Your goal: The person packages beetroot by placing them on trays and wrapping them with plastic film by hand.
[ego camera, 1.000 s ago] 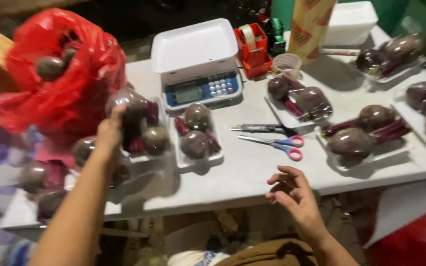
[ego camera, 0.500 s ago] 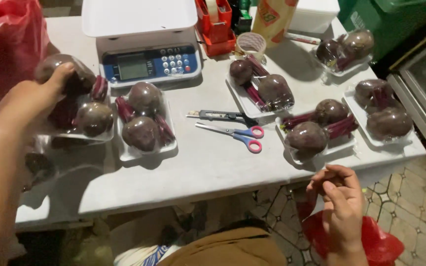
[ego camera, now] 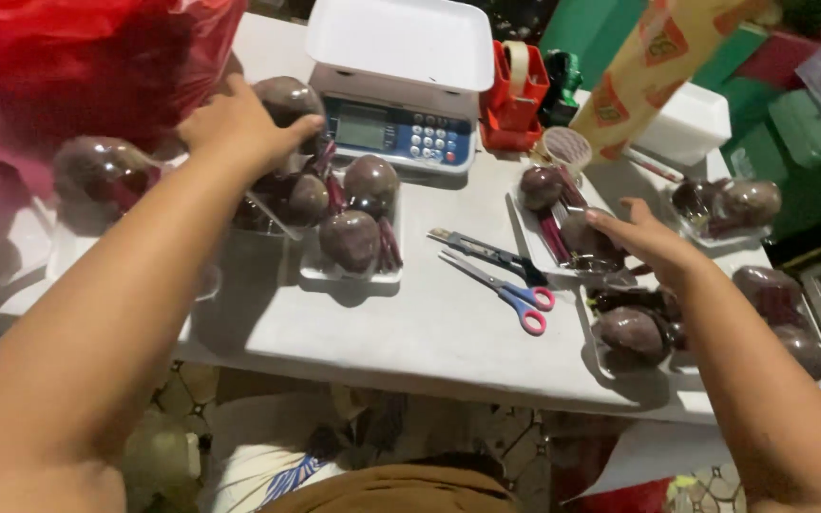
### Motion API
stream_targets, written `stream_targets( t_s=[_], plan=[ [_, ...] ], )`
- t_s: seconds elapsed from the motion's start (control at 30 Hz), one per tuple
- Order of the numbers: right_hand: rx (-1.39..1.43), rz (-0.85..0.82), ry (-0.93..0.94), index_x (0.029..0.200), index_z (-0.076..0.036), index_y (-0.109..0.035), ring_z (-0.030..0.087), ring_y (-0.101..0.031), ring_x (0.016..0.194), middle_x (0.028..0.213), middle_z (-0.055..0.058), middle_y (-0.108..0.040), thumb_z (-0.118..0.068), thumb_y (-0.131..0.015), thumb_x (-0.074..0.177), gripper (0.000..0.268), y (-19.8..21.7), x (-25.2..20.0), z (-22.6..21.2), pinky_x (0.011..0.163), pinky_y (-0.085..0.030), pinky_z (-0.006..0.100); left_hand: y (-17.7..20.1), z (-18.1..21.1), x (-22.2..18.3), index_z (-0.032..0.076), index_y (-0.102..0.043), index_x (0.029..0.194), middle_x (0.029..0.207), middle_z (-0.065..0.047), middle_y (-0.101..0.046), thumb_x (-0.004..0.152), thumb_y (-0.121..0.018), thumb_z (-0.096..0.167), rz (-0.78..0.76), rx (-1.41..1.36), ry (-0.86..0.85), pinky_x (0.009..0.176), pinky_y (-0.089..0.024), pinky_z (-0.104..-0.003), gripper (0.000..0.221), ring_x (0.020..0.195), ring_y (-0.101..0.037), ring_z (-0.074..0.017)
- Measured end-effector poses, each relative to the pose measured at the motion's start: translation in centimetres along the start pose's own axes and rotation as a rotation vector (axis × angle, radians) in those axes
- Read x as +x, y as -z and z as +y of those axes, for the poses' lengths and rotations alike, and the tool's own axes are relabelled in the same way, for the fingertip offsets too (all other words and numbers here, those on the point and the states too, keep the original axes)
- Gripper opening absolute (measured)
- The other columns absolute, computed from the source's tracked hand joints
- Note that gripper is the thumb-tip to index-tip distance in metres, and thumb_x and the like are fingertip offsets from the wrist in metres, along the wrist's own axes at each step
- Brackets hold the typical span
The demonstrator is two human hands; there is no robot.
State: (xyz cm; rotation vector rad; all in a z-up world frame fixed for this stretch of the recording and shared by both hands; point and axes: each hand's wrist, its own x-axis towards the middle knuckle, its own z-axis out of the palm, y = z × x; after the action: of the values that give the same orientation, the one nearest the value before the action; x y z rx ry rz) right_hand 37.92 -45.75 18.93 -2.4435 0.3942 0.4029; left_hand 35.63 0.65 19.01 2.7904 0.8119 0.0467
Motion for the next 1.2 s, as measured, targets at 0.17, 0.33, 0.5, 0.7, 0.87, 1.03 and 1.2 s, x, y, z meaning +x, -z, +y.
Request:
stream_targets(
  t_s=[0.17, 0.33, 0.5, 0.7, 0.87, 1.03, 1.2],
  plan=[
    [-0.034, -0.136, -0.146, 0.157, -0.022, -0.033, 0.027, -0.039, 0.145, 0.161, 0.003, -0.04, -0.059, -0.059, 0.075, 0.094, -1.0, 0.6, -1.6, 0.111, -0.034, 0.056, -0.5, 0.9, 0.4, 0.009, -0.037, 0.145, 0.136, -0.016, -0.061, 0.075, -0.063, 0.093, -0.077, -0.019, -0.014, 0.088, -0.049, -0.057, 0.112, 0.122, -0.061, -0.0447],
    [0.018, -0.109, -0.134, 0.151, -0.024, -0.043, 0.024, -0.051, 0.13, 0.148, 0.002, -0.054, -0.054, -0.063, 0.077, 0.083, -1.3, 1.1, -1.6, 0.104, -0.033, 0.044, -0.6, 1.3, 1.2, 0.007, -0.035, 0.147, 0.132, -0.015, -0.064, 0.077, -0.064, 0.091, -0.123, -0.02, -0.03, 0.085, -0.052, -0.054, 0.113, 0.118, -0.064, -0.0411],
    [0.051, -0.108, -0.092, 0.131, -0.016, -0.061, 0.025, -0.06, 0.101, 0.117, 0.01, -0.067, -0.052, -0.068, 0.082, 0.061, -1.4, 5.7, 1.1, 0.08, -0.038, 0.037, 0.1, 0.9, 1.0, 0.006, -0.039, 0.149, 0.14, -0.016, -0.058, 0.075, -0.052, 0.1, -0.166, -0.099, 0.003, 0.093, -0.049, -0.054, 0.12, 0.127, -0.057, -0.041],
    [0.168, -0.114, -0.111, 0.115, -0.019, -0.072, 0.024, -0.066, 0.088, 0.103, 0.007, -0.073, -0.045, -0.074, 0.082, 0.042, -1.9, 7.6, 2.5, 0.076, -0.046, 0.034, -1.7, -1.7, 2.5, 0.004, -0.061, 0.134, 0.132, -0.025, -0.063, 0.078, -0.048, 0.098, -0.198, -0.212, -0.062, 0.096, -0.048, -0.05, 0.11, 0.122, -0.059, -0.0463],
    [0.354, -0.247, -0.097, 0.114, -0.02, -0.073, 0.023, -0.066, 0.074, 0.089, 0.006, -0.072, -0.041, -0.07, 0.09, 0.031, -1.3, 10.5, 4.3, 0.067, -0.052, 0.035, -0.9, -3.7, 1.2, 0.002, -0.055, 0.137, 0.131, -0.02, -0.063, 0.079, -0.072, 0.077, -0.192, -0.559, -0.009, 0.09, -0.049, -0.048, 0.096, 0.115, -0.062, -0.0386],
    [0.408, -0.263, -0.104, 0.107, -0.022, -0.076, 0.02, -0.064, 0.066, 0.08, 0.006, -0.07, -0.041, -0.072, 0.087, 0.028, -1.3, 11.7, 4.9, 0.059, -0.053, 0.035, 0.4, -6.5, 0.3, 0.005, -0.051, 0.086, 0.049, -0.002, -0.039, 0.073, -0.047, 0.094, -0.335, -0.697, 0.082, 0.038, -0.03, -0.034, 0.09, 0.037, -0.036, -0.0158],
    [0.451, -0.26, -0.106, 0.107, -0.017, -0.071, 0.025, -0.066, 0.075, 0.089, 0.008, -0.071, -0.042, -0.071, 0.086, 0.033, -0.8, 14.3, 7.6, 0.067, -0.054, 0.04, -1.2, -9.5, -3.6, 0.009, -0.067, 0.117, 0.091, -0.005, -0.064, 0.049, -0.031, 0.096, -0.216, -0.904, 0.006, 0.071, -0.041, -0.03, 0.116, 0.085, -0.055, -0.0162]
  ],
)
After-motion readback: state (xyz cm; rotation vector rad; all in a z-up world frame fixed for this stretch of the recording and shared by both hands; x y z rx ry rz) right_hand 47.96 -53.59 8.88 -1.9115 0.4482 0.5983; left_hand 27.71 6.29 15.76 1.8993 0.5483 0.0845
